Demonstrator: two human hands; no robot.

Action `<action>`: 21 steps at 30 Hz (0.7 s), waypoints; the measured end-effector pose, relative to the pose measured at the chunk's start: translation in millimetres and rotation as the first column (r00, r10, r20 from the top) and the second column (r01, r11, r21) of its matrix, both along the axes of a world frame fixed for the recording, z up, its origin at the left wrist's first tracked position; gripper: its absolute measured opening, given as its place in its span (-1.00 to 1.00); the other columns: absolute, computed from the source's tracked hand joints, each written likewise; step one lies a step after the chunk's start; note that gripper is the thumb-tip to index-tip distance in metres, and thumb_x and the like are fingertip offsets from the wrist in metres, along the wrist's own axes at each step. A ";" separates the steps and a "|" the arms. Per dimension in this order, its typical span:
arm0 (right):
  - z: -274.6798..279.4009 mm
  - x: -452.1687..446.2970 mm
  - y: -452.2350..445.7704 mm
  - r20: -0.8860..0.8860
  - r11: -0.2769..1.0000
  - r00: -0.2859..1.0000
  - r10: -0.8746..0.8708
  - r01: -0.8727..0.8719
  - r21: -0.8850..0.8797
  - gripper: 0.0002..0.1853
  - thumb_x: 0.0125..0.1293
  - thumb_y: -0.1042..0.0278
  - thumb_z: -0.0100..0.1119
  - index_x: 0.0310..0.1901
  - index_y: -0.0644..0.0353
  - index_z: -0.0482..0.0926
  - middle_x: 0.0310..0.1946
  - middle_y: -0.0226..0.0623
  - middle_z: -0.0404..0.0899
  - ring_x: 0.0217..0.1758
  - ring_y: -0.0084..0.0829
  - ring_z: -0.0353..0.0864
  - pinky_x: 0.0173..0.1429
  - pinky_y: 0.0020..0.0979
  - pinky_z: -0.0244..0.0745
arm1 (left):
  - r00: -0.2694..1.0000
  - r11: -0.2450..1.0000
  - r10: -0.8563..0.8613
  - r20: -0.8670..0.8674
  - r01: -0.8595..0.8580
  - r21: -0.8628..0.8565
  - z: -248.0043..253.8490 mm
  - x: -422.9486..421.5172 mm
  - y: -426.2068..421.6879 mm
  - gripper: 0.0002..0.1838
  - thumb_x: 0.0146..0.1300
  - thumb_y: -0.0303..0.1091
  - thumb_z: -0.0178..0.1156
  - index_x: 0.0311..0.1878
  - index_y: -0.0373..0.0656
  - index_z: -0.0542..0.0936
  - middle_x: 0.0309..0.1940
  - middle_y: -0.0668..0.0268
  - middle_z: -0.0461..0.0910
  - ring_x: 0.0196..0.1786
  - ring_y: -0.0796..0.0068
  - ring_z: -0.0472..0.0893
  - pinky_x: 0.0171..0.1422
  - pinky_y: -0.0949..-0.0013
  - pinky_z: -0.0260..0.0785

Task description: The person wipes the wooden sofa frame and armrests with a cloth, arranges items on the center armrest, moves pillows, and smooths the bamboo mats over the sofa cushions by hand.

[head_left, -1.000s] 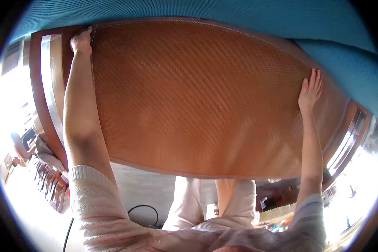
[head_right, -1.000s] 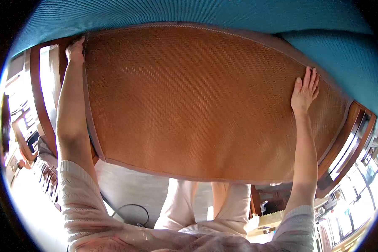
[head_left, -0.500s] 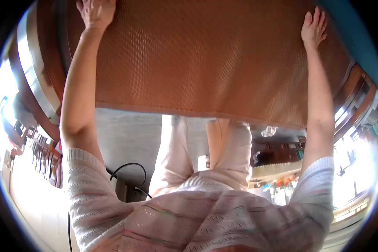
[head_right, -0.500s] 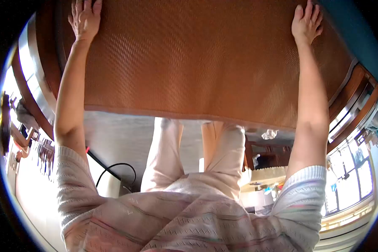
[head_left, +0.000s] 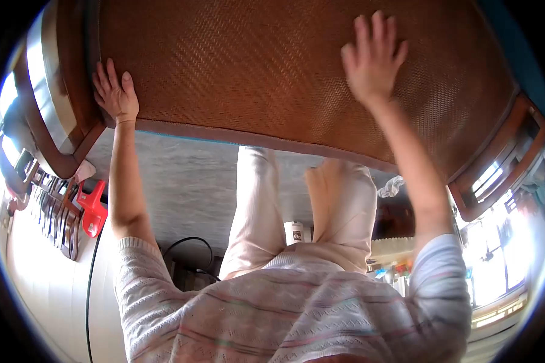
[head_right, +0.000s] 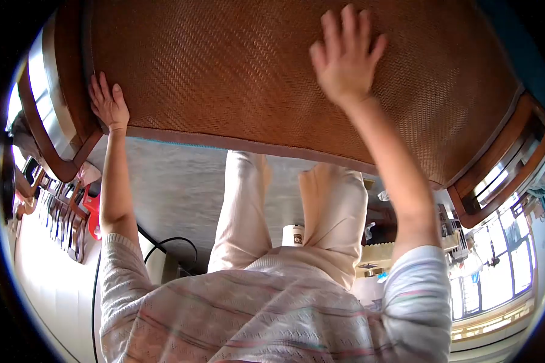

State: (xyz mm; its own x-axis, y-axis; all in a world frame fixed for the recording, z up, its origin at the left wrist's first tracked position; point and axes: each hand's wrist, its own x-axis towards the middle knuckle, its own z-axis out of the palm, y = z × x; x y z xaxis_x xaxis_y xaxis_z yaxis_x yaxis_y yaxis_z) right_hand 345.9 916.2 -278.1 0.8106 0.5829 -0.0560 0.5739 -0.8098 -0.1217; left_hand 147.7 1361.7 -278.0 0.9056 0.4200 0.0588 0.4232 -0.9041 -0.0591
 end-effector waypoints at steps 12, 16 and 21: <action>31.0 -37.7 11.6 -0.316 0.999 0.948 -0.020 0.034 0.038 -0.42 0.31 -0.08 -0.18 0.33 -0.10 0.11 0.41 -0.24 -0.16 0.48 -0.13 -0.29 0.37 0.22 -0.29 | 0.981 0.983 0.066 -0.181 -0.033 0.181 36.8 21.5 -47.4 -0.48 0.35 -0.04 -0.16 0.32 0.03 0.20 0.36 0.15 0.05 0.39 0.04 0.03 0.33 -0.09 -0.04; 32.8 -60.9 -44.9 -0.300 0.995 0.949 0.097 -0.089 0.041 -0.47 0.34 -0.10 -0.28 0.33 -0.22 0.12 0.42 -0.45 -0.13 0.49 -0.29 -0.31 0.40 0.18 -0.40 | 0.883 0.872 -0.469 -0.009 0.461 -0.165 47.1 74.8 -201.5 -0.51 0.36 -0.02 -0.23 0.31 0.08 0.22 0.39 0.18 0.01 0.40 0.03 0.00 0.35 -0.10 -0.08; 17.3 -59.5 -206.4 -0.368 0.980 0.930 -0.022 -0.053 -0.192 -0.51 0.35 -0.11 -0.37 0.31 -0.39 0.11 0.41 -0.56 -0.10 0.48 -0.39 -0.26 0.42 0.10 -0.44 | 0.806 0.802 -0.592 -0.015 0.586 -0.116 0.5 82.2 -280.2 -0.49 0.36 -0.02 -0.27 0.31 0.04 0.24 0.40 0.21 -0.01 0.41 0.04 0.01 0.36 -0.12 -0.15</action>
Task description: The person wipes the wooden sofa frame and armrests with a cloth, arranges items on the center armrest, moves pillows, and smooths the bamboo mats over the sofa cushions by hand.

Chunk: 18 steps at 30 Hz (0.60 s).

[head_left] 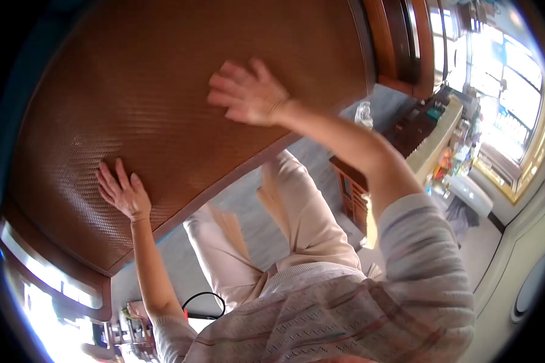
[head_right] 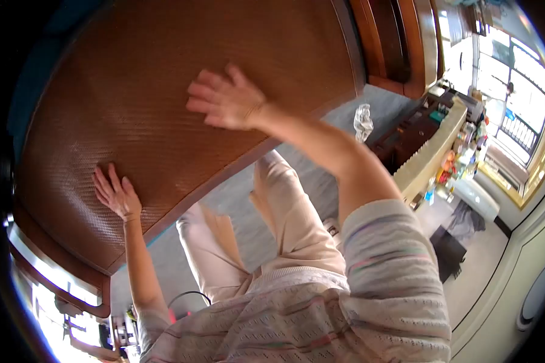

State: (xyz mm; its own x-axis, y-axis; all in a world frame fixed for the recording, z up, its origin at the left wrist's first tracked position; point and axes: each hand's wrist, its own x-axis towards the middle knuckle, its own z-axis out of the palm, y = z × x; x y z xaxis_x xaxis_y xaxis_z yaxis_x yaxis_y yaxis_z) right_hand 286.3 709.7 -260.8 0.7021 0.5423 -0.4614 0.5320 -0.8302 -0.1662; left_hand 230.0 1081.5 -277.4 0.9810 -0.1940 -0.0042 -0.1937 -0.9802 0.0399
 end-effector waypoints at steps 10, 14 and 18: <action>11.6 25.3 -254.7 0.356 0.688 0.592 -0.723 0.664 0.292 -0.54 0.29 0.08 -0.06 0.19 -0.01 0.28 0.22 -0.25 0.27 0.26 -0.15 0.24 0.18 -0.04 0.25 | 0.988 0.994 0.087 -0.129 -0.077 0.076 19.7 19.0 -15.5 -0.53 0.34 -0.14 -0.15 0.29 -0.01 0.24 0.37 0.21 0.03 0.40 0.09 0.02 0.36 -0.12 -0.11; 4.1 68.4 -259.3 0.342 0.497 0.397 -0.852 0.818 0.290 -0.60 0.25 0.16 -0.03 0.08 0.12 0.40 -0.04 -0.11 0.46 0.00 -0.09 0.44 0.05 -0.15 0.39 | 0.990 0.997 -0.081 -0.113 0.082 0.004 25.5 90.3 -106.8 -0.54 0.28 -0.24 -0.02 0.25 -0.02 0.28 0.36 0.20 0.03 0.42 0.14 -0.02 0.38 -0.10 -0.13; 11.2 136.4 -241.0 0.402 0.508 0.377 -0.834 0.809 0.296 -0.58 0.26 0.18 -0.07 0.12 0.14 0.37 -0.08 -0.05 0.46 -0.04 -0.08 0.46 0.02 -0.17 0.41 | 0.975 0.973 -0.219 -0.040 0.215 -0.083 25.5 193.3 -238.2 -0.52 0.25 -0.26 0.03 0.25 -0.03 0.28 0.36 0.19 -0.01 0.42 0.13 -0.05 0.40 -0.08 -0.14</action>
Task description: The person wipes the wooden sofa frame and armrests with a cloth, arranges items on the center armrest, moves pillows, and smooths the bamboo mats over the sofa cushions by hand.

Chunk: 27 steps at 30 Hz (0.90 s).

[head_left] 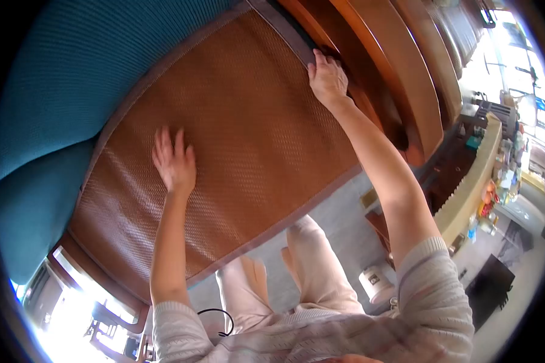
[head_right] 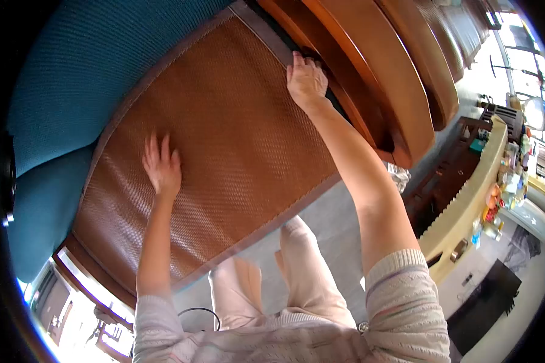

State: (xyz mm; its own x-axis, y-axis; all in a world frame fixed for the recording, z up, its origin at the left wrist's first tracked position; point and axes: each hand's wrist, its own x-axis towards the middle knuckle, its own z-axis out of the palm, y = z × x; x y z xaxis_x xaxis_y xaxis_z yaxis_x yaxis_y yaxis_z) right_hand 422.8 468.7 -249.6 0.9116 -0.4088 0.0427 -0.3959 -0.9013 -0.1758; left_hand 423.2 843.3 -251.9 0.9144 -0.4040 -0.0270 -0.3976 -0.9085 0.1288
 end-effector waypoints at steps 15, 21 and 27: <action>-107.3 235.9 -12.2 0.250 0.967 0.954 -0.165 0.107 0.231 -0.63 0.29 0.07 -0.08 -0.25 0.28 0.46 -0.36 0.02 0.57 -0.27 0.01 0.55 -0.21 -0.07 0.47 | 0.981 0.996 -0.085 0.176 0.082 0.025 -46.1 155.5 -99.5 -0.42 0.30 0.10 -0.21 0.35 0.16 0.17 0.40 0.19 -0.03 0.42 0.11 -0.01 0.39 -0.15 -0.23; -64.2 230.7 8.0 0.115 0.996 0.989 -0.089 0.091 -0.015 -0.64 0.30 0.09 -0.14 -0.26 0.26 0.46 -0.44 0.00 0.57 -0.35 -0.01 0.57 -0.22 -0.06 0.48 | 0.982 0.996 -0.092 0.164 0.093 -0.003 -45.7 160.4 -96.6 -0.43 0.28 0.05 -0.14 0.34 0.17 0.18 0.39 0.18 -0.01 0.41 0.08 0.00 0.38 -0.19 -0.23; -5.1 171.3 48.8 0.150 0.920 0.935 0.322 -0.271 -0.283 -0.51 0.32 0.03 -0.10 0.15 0.19 0.29 0.12 -0.11 0.34 0.13 -0.17 0.39 0.12 0.02 0.34 | 0.991 0.998 -0.068 0.113 0.069 0.002 -42.6 163.3 -100.0 -0.42 0.27 0.06 -0.14 0.35 0.19 0.16 0.39 0.20 -0.02 0.40 0.09 0.00 0.39 -0.18 -0.25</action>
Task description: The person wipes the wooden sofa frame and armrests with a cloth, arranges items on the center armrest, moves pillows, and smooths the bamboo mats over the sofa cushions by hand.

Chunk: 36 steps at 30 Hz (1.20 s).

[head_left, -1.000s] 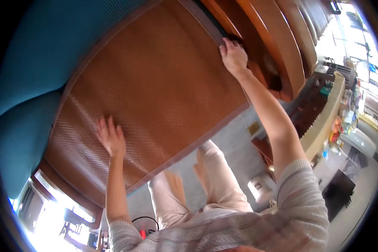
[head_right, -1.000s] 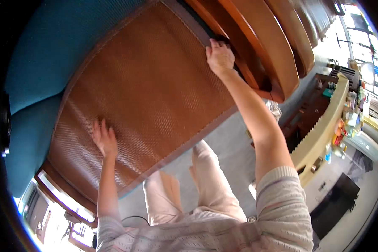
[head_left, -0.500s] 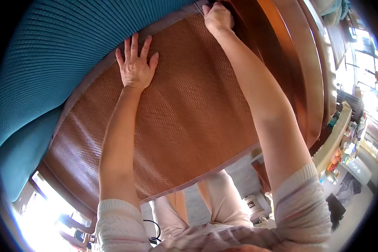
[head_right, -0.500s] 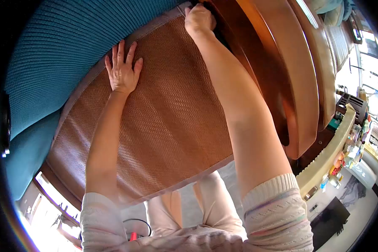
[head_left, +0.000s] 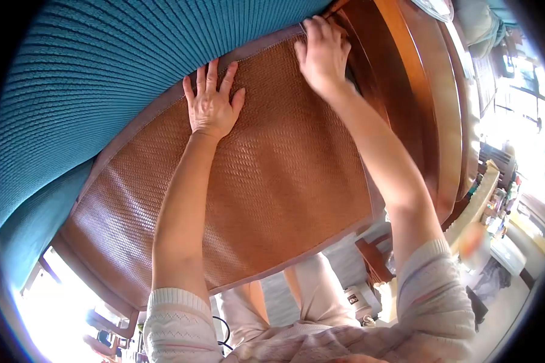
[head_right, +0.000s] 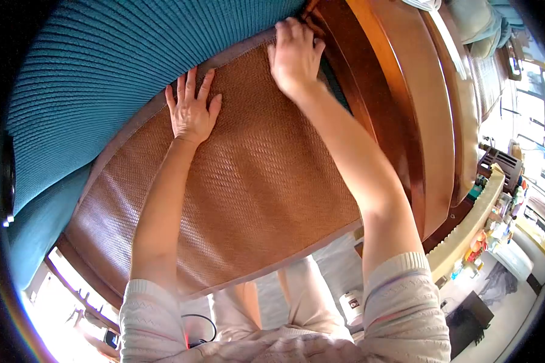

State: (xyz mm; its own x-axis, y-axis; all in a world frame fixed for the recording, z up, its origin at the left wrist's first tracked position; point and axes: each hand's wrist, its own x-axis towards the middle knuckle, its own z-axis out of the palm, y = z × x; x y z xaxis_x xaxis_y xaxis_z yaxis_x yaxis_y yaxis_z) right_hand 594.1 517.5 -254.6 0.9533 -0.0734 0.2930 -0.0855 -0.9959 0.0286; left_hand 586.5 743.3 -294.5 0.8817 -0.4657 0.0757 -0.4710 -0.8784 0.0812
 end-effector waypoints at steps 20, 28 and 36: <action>-14.8 8.9 9.1 -0.528 0.999 0.849 0.034 -0.026 0.022 -0.32 0.33 -0.24 -0.39 0.38 -0.10 -0.09 0.43 -0.43 -0.22 0.49 -0.36 -0.29 0.46 0.00 -0.40 | 0.917 0.908 0.398 0.020 -0.397 0.132 5.7 -91.0 210.3 -0.40 0.30 0.08 -0.20 0.38 0.16 0.08 0.44 0.27 -0.19 0.45 0.15 -0.13 0.41 -0.15 -0.32; 129.0 12.7 133.5 -0.342 0.545 0.615 0.711 -0.175 0.820 -0.73 0.24 0.29 0.14 -0.03 0.08 0.56 -0.10 -0.41 0.60 -0.03 -0.49 0.55 0.07 -0.43 0.43 | 0.887 0.889 0.457 -0.062 -0.452 0.079 9.6 -92.2 226.7 -0.37 0.26 0.12 -0.16 0.37 0.16 0.09 0.43 0.25 -0.14 0.46 0.16 -0.15 0.42 -0.13 -0.34; 38.2 -10.6 200.4 -0.565 0.881 0.699 0.438 -0.208 0.425 -0.53 0.32 0.00 -0.04 0.18 0.04 0.35 0.09 -0.28 0.44 0.18 -0.39 0.38 0.21 -0.14 0.32 | 0.905 0.909 0.403 -0.136 -0.413 -0.056 22.9 -92.9 235.5 -0.40 0.29 0.11 -0.18 0.36 0.13 0.12 0.43 0.23 -0.15 0.46 0.16 -0.16 0.43 -0.12 -0.36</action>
State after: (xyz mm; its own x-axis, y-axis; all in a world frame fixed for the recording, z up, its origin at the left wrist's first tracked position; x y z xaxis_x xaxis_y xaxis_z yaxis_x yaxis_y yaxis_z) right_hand 583.5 717.9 -216.5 0.8821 0.3001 -0.3631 0.1670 -0.9200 -0.3546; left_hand 493.7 978.8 -271.6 0.9980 -0.0603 -0.0189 -0.0555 -0.9795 0.1936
